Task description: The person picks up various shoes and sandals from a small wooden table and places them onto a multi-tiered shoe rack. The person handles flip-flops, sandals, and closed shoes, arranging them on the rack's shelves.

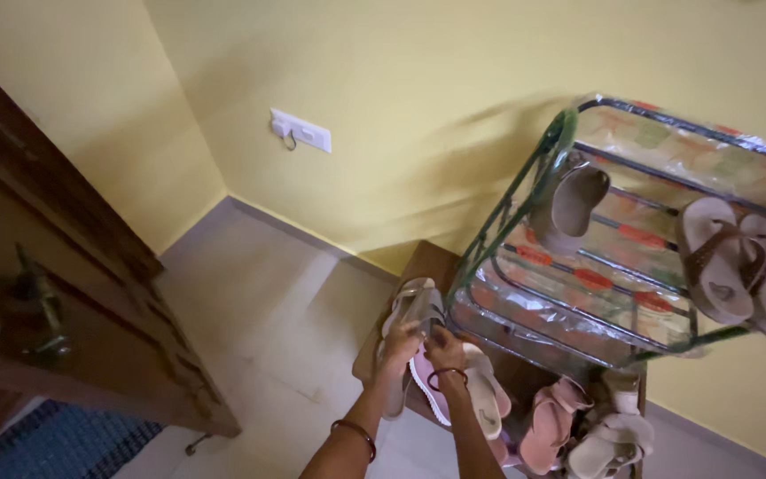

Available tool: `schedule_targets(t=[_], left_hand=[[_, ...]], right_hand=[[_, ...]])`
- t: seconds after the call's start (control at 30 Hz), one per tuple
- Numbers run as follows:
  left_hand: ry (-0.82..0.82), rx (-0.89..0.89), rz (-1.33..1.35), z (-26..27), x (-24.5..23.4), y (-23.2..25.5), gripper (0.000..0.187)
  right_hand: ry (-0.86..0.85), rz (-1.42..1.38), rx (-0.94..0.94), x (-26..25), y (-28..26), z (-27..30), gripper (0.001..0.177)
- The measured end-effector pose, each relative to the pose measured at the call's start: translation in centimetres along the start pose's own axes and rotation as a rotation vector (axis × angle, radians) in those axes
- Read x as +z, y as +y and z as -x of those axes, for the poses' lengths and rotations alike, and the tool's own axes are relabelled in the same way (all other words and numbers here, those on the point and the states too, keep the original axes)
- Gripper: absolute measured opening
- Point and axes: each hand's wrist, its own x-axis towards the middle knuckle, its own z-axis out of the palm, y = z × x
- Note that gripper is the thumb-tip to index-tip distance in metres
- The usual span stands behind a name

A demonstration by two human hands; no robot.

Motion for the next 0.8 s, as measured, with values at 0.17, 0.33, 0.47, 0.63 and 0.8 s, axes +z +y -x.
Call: schedule_targets(t=[0.17,0.33,0.47,0.63,0.8], left_hand=[[-0.008,-0.119,0.013,-1.2,-0.2,-2.6,0.022],[0.005,-0.016,-0.098,-3.7,-0.8,-5.4,0.017],[0.068,-0.061,-0.032,-5.7,-0.9,-8.2,0.025],[0.084,0.145,0.037,-7.9,-1.2,-10.7,0.04],[0.05,-0.205,0.184,-9.8,-1.8,-13.4,0.038]], right_hand=[[-0.042,-0.083,0.004,0.7,2.0,-2.0,0.043],[-0.028,-0.307,0.088,1.9,4.1,-4.6,0.047],[-0.016,-0.43,0.163,3.2,6.1,-6.8,0.042],[0.178,0.172,-0.06,5.2,10.5,-10.9,0.023],[-0.252,-0.776,0.142,7.0,18.7,-18.9,0.029]])
